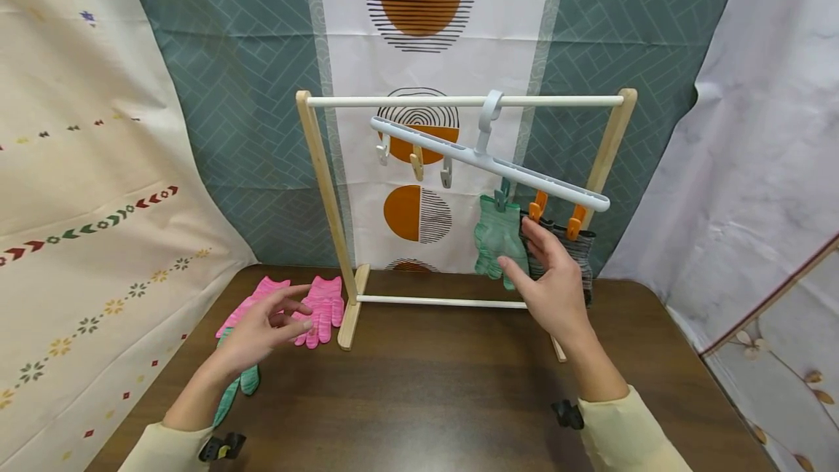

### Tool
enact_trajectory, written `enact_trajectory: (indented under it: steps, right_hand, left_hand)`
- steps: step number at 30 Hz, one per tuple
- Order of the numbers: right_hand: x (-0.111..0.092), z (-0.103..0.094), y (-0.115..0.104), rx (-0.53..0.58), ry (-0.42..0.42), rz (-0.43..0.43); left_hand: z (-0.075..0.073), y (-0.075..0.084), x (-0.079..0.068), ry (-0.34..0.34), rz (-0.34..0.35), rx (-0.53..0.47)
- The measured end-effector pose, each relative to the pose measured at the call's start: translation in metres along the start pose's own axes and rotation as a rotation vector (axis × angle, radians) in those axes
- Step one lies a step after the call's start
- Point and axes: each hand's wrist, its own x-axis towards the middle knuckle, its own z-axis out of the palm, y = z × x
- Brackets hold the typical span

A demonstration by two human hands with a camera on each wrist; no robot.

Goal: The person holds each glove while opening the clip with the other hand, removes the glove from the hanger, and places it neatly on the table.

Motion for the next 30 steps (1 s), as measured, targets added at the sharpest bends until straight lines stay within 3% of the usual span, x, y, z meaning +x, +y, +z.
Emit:
enact_trajectory:
  steps: [5,15,23,30]
  right_hand:
    - [0.002,0.003,0.001,0.004,0.001,0.011]
    - [0.005,0.012,0.003,0.0,0.014,0.058]
    - [0.014,0.018,-0.001,0.063,0.013,0.127]
    - [0.024,0.023,-0.002,0.101,0.029,0.129]
  left_hand:
    - [0.016,0.009,0.006,-0.012,-0.007,-0.051]
    - [0.043,0.031,0.022,-0.027,0.063,-0.067]
    - [0.065,0.045,0.039,-0.04,0.123,-0.115]
    - [0.079,0.059,0.05,-0.025,0.141,-0.127]
